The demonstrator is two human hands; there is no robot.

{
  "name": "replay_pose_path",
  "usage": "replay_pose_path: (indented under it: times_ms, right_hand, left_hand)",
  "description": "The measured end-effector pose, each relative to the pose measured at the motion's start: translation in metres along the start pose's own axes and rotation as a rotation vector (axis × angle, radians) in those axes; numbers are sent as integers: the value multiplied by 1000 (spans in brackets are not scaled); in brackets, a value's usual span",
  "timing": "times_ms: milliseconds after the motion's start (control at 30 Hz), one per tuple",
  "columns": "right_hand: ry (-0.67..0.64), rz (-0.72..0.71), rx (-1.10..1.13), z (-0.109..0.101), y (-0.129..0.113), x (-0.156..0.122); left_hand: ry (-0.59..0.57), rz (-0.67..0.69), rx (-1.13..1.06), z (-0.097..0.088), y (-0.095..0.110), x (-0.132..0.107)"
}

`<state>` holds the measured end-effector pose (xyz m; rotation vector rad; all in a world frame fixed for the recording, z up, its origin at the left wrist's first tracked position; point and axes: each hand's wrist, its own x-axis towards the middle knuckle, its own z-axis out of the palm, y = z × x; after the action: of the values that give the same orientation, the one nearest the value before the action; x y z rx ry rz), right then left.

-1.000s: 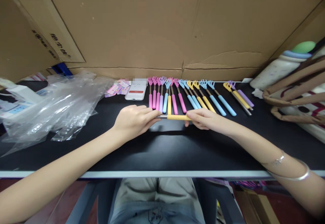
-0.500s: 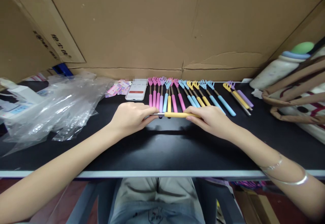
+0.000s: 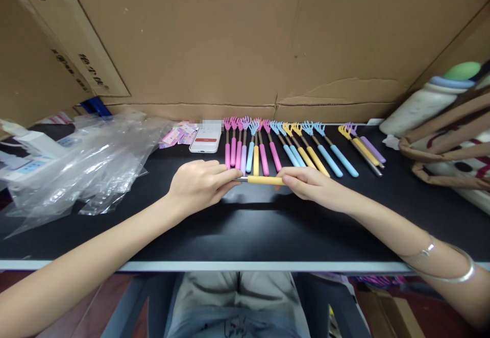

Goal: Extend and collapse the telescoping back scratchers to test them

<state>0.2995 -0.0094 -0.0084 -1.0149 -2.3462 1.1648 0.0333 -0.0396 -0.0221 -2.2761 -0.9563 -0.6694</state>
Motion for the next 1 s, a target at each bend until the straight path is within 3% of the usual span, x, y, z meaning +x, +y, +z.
replay_pose_path:
  times_ms: [233, 600, 833, 1000]
  right_hand:
    - [-142, 65, 383, 5, 5, 3]
    - [-247, 155, 591, 6, 8, 4]
    - [-187, 139, 528, 6, 4, 4]
    - [-145, 88, 245, 1, -4, 0]
  left_hand:
    - [8, 29, 29, 1, 5, 1]
    - [30, 56, 70, 1, 9, 0]
    - [-17, 0, -8, 1, 10, 5]
    - [-50, -20, -19, -3, 6, 9]
